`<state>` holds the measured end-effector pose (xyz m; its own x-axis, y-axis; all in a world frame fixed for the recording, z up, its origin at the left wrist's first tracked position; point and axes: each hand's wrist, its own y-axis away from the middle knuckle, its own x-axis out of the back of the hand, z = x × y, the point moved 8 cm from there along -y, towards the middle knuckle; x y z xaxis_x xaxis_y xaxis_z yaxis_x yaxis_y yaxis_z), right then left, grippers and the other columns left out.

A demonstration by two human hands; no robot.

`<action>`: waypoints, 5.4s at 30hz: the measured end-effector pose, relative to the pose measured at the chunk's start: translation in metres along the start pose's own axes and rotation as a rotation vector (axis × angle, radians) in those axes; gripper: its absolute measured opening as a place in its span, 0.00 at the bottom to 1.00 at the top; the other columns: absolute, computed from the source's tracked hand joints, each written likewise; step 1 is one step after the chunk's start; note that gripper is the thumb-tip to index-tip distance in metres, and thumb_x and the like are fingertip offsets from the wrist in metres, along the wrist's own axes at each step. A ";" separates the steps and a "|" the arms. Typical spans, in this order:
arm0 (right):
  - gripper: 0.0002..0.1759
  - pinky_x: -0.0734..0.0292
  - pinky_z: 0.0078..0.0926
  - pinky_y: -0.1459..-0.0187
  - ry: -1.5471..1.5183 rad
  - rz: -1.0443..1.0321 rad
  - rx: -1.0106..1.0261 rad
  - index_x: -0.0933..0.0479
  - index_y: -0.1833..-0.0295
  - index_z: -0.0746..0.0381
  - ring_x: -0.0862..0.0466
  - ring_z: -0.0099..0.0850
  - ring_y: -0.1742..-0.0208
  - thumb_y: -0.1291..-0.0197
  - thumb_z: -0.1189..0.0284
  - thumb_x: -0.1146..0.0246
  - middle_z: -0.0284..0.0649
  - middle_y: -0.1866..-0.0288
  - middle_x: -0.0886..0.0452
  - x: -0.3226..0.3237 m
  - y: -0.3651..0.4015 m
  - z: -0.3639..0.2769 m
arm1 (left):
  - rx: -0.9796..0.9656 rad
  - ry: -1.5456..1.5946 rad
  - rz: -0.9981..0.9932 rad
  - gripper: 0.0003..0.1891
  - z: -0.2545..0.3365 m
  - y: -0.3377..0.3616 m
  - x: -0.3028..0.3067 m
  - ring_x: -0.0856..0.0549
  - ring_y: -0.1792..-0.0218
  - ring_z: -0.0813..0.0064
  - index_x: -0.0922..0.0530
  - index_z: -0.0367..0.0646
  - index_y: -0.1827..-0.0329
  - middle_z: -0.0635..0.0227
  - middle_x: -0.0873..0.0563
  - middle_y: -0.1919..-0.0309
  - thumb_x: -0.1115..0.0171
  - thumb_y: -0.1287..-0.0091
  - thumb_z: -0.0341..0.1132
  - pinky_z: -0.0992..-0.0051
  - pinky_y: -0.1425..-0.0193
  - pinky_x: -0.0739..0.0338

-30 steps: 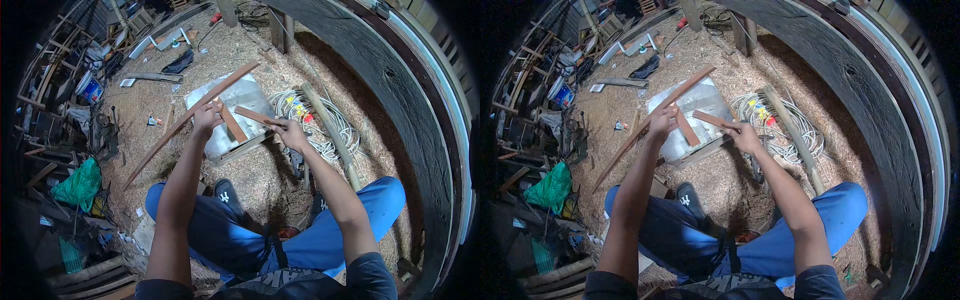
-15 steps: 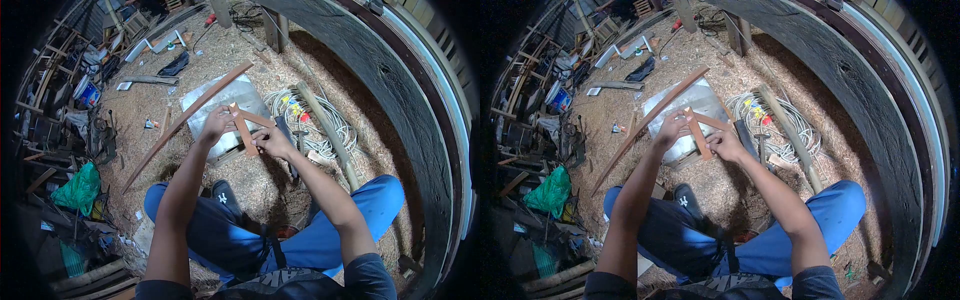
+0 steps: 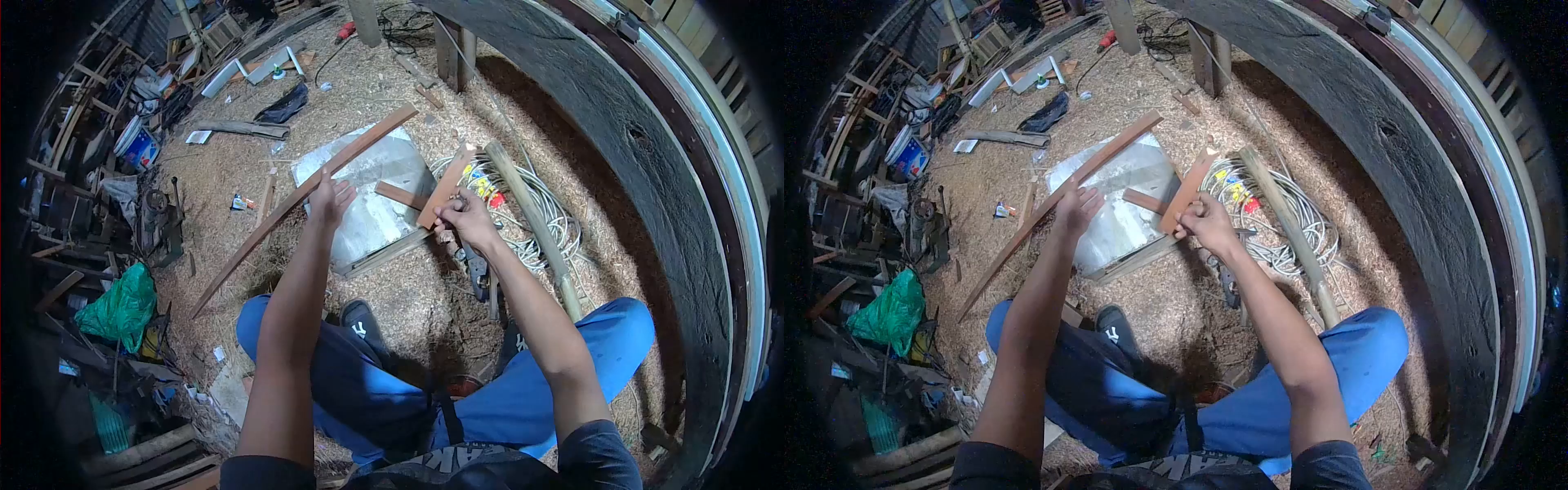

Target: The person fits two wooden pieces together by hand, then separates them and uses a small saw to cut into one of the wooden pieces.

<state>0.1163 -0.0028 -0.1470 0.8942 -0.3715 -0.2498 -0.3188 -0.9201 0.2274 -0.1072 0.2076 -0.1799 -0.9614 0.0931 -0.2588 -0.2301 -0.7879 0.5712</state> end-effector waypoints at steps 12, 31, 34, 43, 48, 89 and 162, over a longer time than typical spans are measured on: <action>0.13 0.15 0.25 0.64 -0.092 0.178 -0.022 0.27 0.45 0.68 0.14 0.28 0.67 0.31 0.75 0.36 0.42 0.65 0.15 0.044 0.015 -0.028 | -0.026 0.613 0.175 0.16 -0.012 -0.078 0.030 0.14 0.47 0.56 0.30 0.36 0.40 0.51 0.21 0.44 0.48 0.21 0.38 0.61 0.43 0.11; 0.18 0.10 0.31 0.60 -0.443 0.222 0.205 0.33 0.42 0.69 0.11 0.39 0.61 0.23 0.65 0.44 0.51 0.57 0.16 0.047 0.047 -0.115 | -0.059 0.772 -0.089 0.19 0.011 0.092 -0.042 0.23 0.32 0.55 0.32 0.29 0.35 0.49 0.23 0.36 0.50 0.20 0.36 0.58 0.27 0.24; 0.16 0.10 0.31 0.61 -0.509 0.168 0.339 0.34 0.42 0.68 0.11 0.38 0.63 0.24 0.67 0.43 0.52 0.60 0.15 0.043 0.048 -0.135 | -0.132 0.751 -0.080 0.20 0.024 0.112 -0.038 0.23 0.32 0.55 0.33 0.31 0.33 0.49 0.23 0.36 0.48 0.21 0.36 0.59 0.26 0.24; 0.16 0.09 0.34 0.64 -0.448 0.365 0.479 0.41 0.41 0.61 0.11 0.41 0.65 0.26 0.71 0.42 0.51 0.59 0.17 0.045 0.073 -0.168 | -0.181 0.664 -0.286 0.21 0.019 0.130 -0.088 0.27 0.30 0.53 0.37 0.33 0.33 0.47 0.26 0.37 0.47 0.21 0.37 0.56 0.23 0.27; 0.13 0.10 0.34 0.64 -0.440 0.441 0.511 0.31 0.43 0.67 0.11 0.38 0.66 0.25 0.69 0.43 0.50 0.59 0.16 0.057 0.076 -0.166 | -0.219 0.606 -0.248 0.19 0.027 0.126 -0.089 0.26 0.31 0.52 0.35 0.32 0.35 0.46 0.26 0.36 0.48 0.21 0.36 0.54 0.25 0.25; 0.15 0.08 0.33 0.60 -0.293 0.199 0.406 0.31 0.41 0.64 0.13 0.34 0.64 0.26 0.69 0.42 0.45 0.52 0.23 0.049 0.076 -0.189 | -0.450 0.429 -0.362 0.19 0.051 0.171 -0.114 0.18 0.42 0.53 0.35 0.43 0.38 0.57 0.25 0.43 0.39 0.27 0.27 0.57 0.35 0.16; 0.10 0.10 0.42 0.49 -0.334 0.168 0.330 0.30 0.46 0.62 0.16 0.36 0.51 0.26 0.69 0.45 0.43 0.51 0.23 0.070 0.075 -0.180 | -0.575 0.300 -0.370 0.15 0.072 0.185 -0.120 0.12 0.57 0.50 0.37 0.37 0.44 0.53 0.22 0.52 0.42 0.27 0.26 0.57 0.56 0.08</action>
<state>0.2116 -0.0758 0.0222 0.6891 -0.4880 -0.5357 -0.5808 -0.8140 -0.0055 -0.0452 0.0946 0.0128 -0.7351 0.3084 -0.6037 -0.3362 -0.9392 -0.0703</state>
